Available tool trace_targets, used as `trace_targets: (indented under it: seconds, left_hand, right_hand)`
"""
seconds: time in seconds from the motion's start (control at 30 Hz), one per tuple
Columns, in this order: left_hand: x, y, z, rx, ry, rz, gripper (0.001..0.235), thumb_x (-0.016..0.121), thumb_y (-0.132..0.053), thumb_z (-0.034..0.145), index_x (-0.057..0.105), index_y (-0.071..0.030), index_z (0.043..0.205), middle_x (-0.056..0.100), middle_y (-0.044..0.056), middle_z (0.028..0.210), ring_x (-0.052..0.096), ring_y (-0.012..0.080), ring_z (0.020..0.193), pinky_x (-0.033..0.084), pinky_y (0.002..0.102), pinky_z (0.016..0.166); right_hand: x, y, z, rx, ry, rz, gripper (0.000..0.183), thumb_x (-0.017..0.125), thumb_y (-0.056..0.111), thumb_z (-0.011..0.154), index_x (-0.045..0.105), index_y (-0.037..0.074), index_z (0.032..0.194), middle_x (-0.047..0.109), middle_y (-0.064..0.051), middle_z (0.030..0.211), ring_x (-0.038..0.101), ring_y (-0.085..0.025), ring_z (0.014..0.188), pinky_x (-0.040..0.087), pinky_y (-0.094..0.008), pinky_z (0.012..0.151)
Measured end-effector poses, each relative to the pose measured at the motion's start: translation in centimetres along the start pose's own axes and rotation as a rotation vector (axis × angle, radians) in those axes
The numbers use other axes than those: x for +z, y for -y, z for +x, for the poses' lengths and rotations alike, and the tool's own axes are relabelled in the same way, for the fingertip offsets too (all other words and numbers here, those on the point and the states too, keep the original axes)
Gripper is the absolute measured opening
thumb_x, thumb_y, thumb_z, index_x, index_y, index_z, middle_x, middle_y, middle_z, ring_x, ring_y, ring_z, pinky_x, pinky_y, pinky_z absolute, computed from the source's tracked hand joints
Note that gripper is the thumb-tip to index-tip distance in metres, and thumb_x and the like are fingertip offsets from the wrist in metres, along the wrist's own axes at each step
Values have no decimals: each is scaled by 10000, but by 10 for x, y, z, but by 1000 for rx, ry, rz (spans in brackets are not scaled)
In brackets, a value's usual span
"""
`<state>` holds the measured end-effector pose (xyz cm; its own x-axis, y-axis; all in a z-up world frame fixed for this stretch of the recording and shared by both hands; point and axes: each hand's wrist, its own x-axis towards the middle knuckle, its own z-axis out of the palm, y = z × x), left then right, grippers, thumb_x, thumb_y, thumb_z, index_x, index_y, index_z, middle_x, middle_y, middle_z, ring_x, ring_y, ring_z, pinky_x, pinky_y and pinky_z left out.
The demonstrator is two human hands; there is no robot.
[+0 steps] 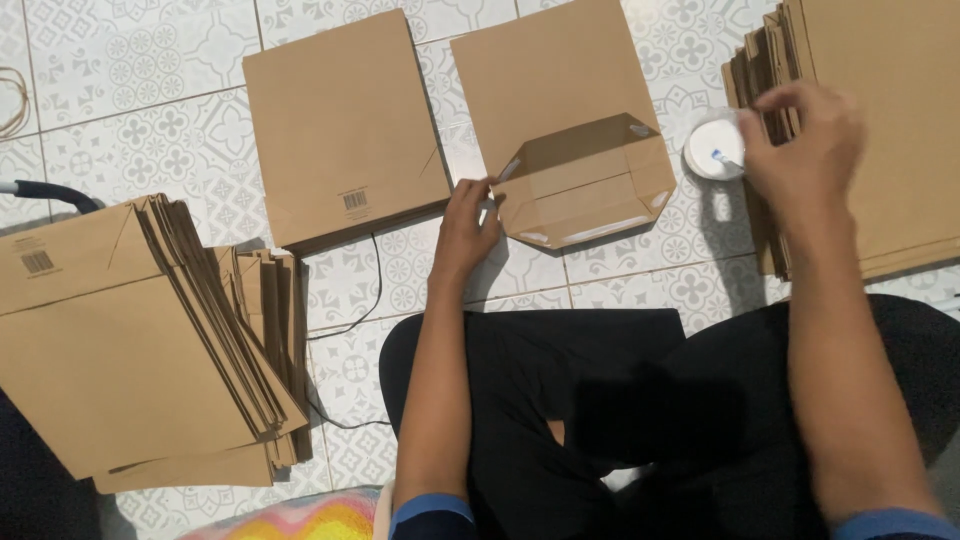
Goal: The person sits on the floor and assembles flat cardboard boxes. They use a small stick to apply white glue from a bowl onto the box flaps, then fold and press the flaps to seal the boxes.
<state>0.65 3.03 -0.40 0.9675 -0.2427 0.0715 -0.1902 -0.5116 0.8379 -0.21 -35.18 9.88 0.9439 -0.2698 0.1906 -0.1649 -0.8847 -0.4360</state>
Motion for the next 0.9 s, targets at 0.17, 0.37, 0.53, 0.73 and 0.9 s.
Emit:
trace_targets:
  seconds: [0.17,0.37,0.53,0.73,0.9]
  left_hand:
    - [19,20,15,-29,38,89,662,687,-116,901,407,-64,1499,483,119,1365,511,319,1263,450,436,1037]
    - [17,3,21,-126,140,260,482,754,-134,868,596,-114,1324,535,65,1351,498,303,1287,456,463,1074]
    - [18,-5,21,-235,195,352,306,761,-187,900,713,-181,1203,564,15,1375,468,250,1395,455,456,1148]
    - [20,7,23,-241,149,276,258,815,-165,848,791,-166,1105,600,40,1335,513,258,1349,479,462,1128]
    - [23,17,24,-214,22,17,548,883,-59,733,622,-121,1211,626,52,1195,545,299,1272,457,511,1123]
  right_hand:
    - [38,45,6,-112,261,228,376,690,187,1034,561,33,1352,573,-210,1383,500,-375,1299,362,-565,1099]
    - [81,31,5,-127,550,296,681,403,514,1095,352,54,1595,428,-265,1566,368,-462,1459,227,-621,1206]
    - [100,23,-4,-264,573,145,593,357,477,1185,696,21,1353,691,-299,1288,565,-487,1324,210,-609,1255]
    - [143,48,-23,-593,640,-171,332,588,290,1018,756,254,1302,696,-3,1388,554,-344,1403,389,-482,1184]
    - [160,96,-25,-815,739,-314,600,677,111,883,628,301,1451,654,40,1446,431,-339,1498,387,-485,1198]
